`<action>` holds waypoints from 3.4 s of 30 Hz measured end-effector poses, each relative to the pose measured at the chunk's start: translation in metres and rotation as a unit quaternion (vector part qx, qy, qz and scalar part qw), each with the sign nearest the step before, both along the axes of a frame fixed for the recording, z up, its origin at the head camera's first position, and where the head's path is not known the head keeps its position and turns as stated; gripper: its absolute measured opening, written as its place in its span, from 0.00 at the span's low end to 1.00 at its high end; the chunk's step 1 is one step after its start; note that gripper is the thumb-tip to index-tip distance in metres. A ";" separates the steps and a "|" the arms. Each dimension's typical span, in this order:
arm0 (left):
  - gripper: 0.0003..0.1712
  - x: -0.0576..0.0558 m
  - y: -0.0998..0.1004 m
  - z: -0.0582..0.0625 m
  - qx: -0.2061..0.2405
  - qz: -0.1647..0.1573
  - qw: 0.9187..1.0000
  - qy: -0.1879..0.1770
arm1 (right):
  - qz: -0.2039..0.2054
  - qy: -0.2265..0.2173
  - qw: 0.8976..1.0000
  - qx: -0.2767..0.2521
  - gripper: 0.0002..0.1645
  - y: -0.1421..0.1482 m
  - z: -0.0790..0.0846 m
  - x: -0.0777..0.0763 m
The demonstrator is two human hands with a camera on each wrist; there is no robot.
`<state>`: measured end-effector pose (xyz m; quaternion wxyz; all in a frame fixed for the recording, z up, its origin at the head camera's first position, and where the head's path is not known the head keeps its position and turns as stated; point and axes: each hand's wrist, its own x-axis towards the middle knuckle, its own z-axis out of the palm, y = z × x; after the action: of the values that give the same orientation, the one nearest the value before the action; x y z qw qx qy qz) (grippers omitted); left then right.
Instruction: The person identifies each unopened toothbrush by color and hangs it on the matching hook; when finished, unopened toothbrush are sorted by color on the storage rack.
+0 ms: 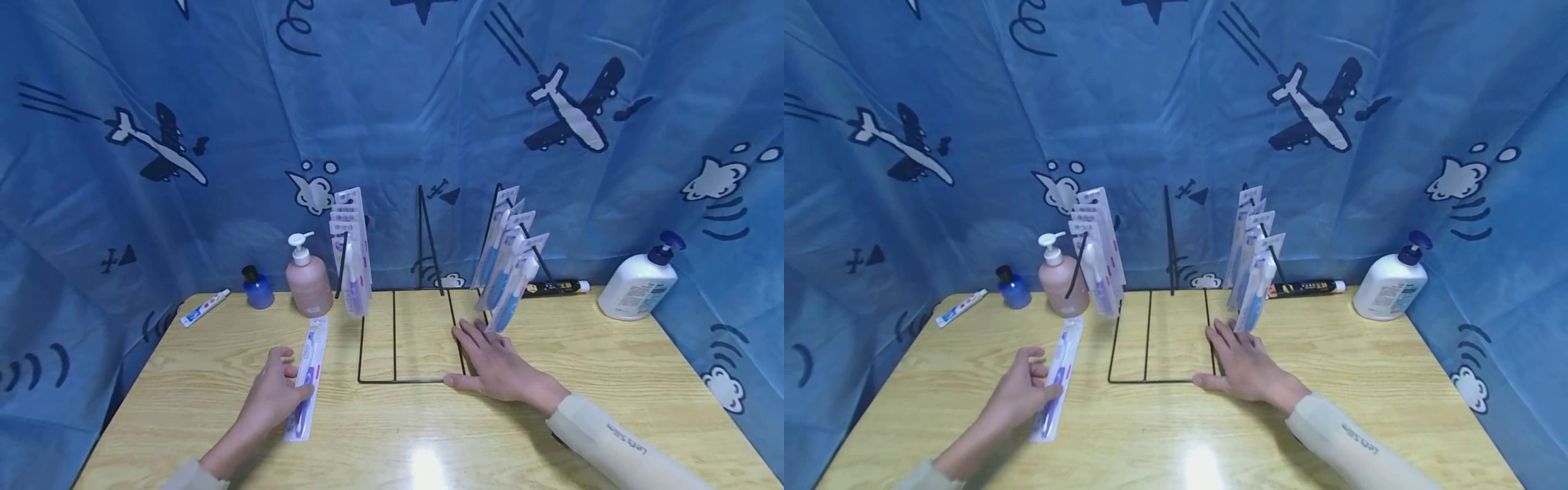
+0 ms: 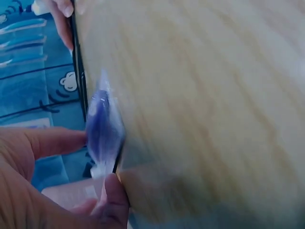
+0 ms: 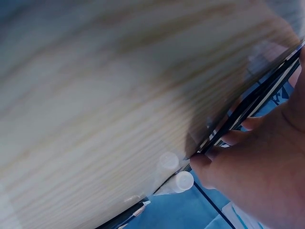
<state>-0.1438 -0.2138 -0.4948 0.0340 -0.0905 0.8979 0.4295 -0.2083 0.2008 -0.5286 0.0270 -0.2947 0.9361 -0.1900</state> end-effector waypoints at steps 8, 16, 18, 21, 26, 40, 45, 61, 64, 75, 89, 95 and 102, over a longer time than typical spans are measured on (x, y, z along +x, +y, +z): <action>0.42 0.006 -0.008 0.003 0.055 -0.033 0.998 -0.019 | 0.000 0.001 1.000 -0.003 0.63 0.001 -0.004 -0.001; 0.25 0.011 -0.019 0.000 0.114 -0.042 0.992 -0.034 | 0.013 0.020 1.000 -0.011 0.62 0.001 -0.002 0.000; 0.25 0.012 -0.022 0.001 0.133 -0.029 0.990 -0.043 | 0.015 0.019 1.000 -0.016 0.61 0.001 0.000 0.001; 0.26 0.015 -0.025 0.001 0.168 -0.002 0.984 -0.057 | 0.012 0.010 1.000 -0.016 0.62 0.001 0.001 0.001; 0.29 0.018 -0.029 0.003 0.209 0.037 0.975 -0.060 | 0.008 0.001 1.000 -0.002 0.62 0.001 0.000 0.001; 0.29 0.023 -0.016 0.038 0.288 0.045 0.955 0.061 | 0.002 -0.004 1.000 -0.002 0.62 0.000 0.001 0.000; 0.28 0.029 -0.006 0.041 0.310 0.000 0.940 0.145 | 0.015 0.013 1.000 -0.005 0.60 0.000 0.000 0.000; 0.23 0.047 0.023 0.045 0.388 -0.187 0.864 0.262 | -0.006 -0.010 1.000 -0.001 0.63 0.001 -0.007 -0.003; 0.22 0.048 0.028 0.043 0.380 -0.191 0.869 0.254 | -0.004 -0.008 1.000 -0.001 0.63 0.000 -0.004 -0.001; 0.21 0.041 0.036 0.031 0.382 -0.199 0.874 0.224 | -0.001 -0.001 1.000 0.002 0.62 -0.005 0.001 0.002; 0.23 -0.012 0.049 0.027 0.344 -0.143 0.901 0.220 | -0.008 -0.010 1.000 0.018 0.60 -0.005 0.010 0.007; 0.19 -0.042 0.048 0.025 0.346 -0.101 0.907 0.219 | -0.004 -0.012 1.000 0.029 0.60 -0.011 0.010 0.007; 0.18 -0.059 0.050 0.007 0.377 -0.061 0.897 0.223 | 0.008 -0.018 0.999 0.034 0.56 -0.009 0.016 0.010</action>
<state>-0.2032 -0.1640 -0.4874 -0.1098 0.0821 0.6563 0.7420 -0.1979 0.1919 -0.5122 0.0556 -0.2972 0.9392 -0.1629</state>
